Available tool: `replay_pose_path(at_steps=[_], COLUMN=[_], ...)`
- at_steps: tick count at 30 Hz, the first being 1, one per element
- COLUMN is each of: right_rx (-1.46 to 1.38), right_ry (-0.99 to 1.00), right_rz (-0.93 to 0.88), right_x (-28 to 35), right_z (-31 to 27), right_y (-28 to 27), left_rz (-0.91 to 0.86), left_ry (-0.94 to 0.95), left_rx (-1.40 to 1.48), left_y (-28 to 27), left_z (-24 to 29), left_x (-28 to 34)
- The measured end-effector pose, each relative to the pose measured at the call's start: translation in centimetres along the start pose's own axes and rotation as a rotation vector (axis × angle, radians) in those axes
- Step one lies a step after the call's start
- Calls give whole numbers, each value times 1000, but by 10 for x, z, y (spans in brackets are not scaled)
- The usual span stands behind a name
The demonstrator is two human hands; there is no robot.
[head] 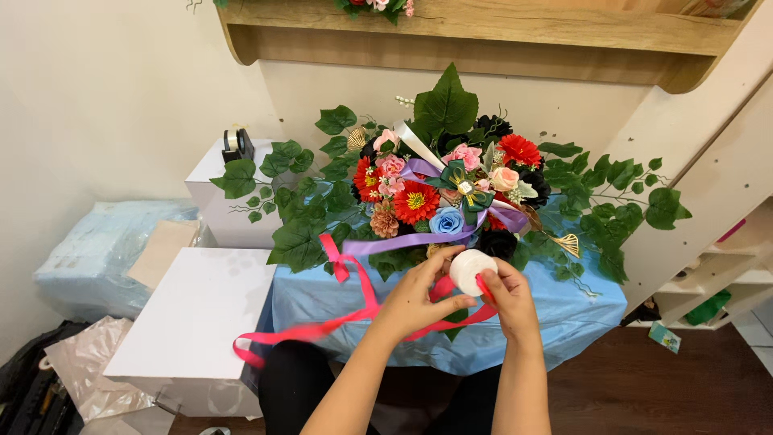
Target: The person wraps a pink ribbon around the base of a floral arrangement and secures it using adhesive tape.
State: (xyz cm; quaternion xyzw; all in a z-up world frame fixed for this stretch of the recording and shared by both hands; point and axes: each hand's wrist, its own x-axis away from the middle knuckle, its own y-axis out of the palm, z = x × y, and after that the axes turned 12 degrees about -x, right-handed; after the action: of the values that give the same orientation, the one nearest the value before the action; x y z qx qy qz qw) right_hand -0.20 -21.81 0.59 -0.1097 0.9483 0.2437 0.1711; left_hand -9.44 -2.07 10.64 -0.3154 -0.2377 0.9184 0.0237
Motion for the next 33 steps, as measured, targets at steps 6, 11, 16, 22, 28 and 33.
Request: replay_pose_path(at_steps=[6, 11, 16, 22, 28, 33], right_rx=[158, 310, 342, 156, 42, 63], right_ry=[28, 50, -29, -73, -94, -109], right_rz=[-43, -45, -55, -19, 77, 106], right_x=[0, 4, 9, 3, 0, 10], right_z=[-10, -33, -42, -6, 3, -13], right_y=[24, 35, 39, 14, -9, -21], left_rz=[73, 143, 159, 180, 235, 317], left_ry=[21, -20, -90, -135, -204, -199], left_rx=[-63, -127, -171, -218, -334, -429], left_y=[-5, -11, -19, -15, -22, -17], left_z=[-16, -41, -57, -71, -76, -76], left_x=[0, 7, 12, 14, 12, 6])
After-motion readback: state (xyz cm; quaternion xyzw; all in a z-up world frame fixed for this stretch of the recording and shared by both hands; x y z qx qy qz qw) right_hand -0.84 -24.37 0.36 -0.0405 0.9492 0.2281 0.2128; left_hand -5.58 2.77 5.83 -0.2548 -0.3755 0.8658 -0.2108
